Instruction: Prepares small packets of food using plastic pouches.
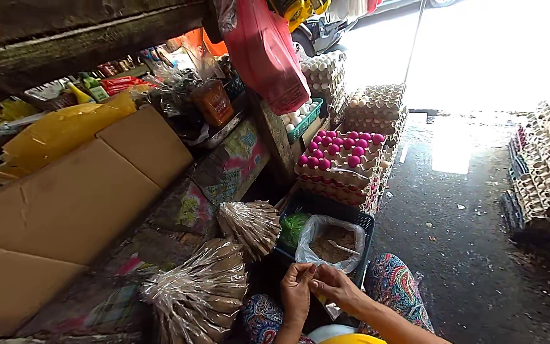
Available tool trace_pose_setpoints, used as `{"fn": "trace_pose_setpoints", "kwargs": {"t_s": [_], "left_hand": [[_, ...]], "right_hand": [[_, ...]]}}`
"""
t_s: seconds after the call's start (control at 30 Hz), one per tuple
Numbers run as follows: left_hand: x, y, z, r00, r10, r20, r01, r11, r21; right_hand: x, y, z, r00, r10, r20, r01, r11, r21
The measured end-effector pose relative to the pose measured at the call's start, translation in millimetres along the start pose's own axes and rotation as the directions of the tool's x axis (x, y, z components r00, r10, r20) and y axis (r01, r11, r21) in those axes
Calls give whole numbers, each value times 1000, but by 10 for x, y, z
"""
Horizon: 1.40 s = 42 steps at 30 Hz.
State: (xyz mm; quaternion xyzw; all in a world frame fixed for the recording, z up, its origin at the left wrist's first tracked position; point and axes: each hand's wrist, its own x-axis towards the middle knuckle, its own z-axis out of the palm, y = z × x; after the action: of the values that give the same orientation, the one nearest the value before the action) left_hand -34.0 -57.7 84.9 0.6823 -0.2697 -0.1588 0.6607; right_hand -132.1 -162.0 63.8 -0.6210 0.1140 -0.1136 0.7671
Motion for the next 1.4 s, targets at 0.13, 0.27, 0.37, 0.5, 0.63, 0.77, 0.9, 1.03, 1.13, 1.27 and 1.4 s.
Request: {"fn": "trace_pose_setpoints", "kwargs": {"t_s": [0.13, 0.27, 0.37, 0.5, 0.63, 0.77, 0.9, 1.03, 1.13, 1.27, 1.4], "left_hand": [[4, 52, 36, 997, -64, -41, 61, 996, -67], [-3, 49, 82, 996, -84, -42, 81, 995, -66], [3, -5, 127, 989, -144, 27, 144, 990, 3], [-68, -58, 256, 974, -187, 127, 177, 981, 83], [-125, 54, 382, 940, -312, 137, 313, 950, 21], [-133, 58, 419, 958, -287, 22, 288, 958, -15], [-161, 54, 380, 939, -345, 6, 344, 938, -37], [-172, 51, 362, 936, -348, 48, 350, 936, -38], [-168, -10, 353, 963, -268, 18, 268, 963, 13], [-128, -24, 319, 956, -292, 25, 293, 955, -35], [-63, -53, 268, 965, -252, 70, 258, 961, -98]], "right_hand": [[3, -8, 56, 1000, 29, -10, -26, 972, 232], [-7, -64, -105, 998, -16, -66, 11, 997, -76], [-55, -136, -110, 982, -168, -91, 103, 866, -489], [-44, 1, -30, 831, -541, -130, 221, 534, -816], [50, 114, -94, 751, -616, -238, 112, 474, -873], [13, 72, 44, 752, -632, -185, 173, 460, -871], [65, 143, 54, 761, -634, -141, 185, 419, -889], [46, 64, 22, 826, -518, -220, 78, 493, -866], [6, 43, 120, 791, -592, -156, 159, 446, -881], [54, 55, 50, 851, -489, -192, 82, 484, -871], [55, -114, -175, 959, -148, -241, -99, 622, -777]]}}
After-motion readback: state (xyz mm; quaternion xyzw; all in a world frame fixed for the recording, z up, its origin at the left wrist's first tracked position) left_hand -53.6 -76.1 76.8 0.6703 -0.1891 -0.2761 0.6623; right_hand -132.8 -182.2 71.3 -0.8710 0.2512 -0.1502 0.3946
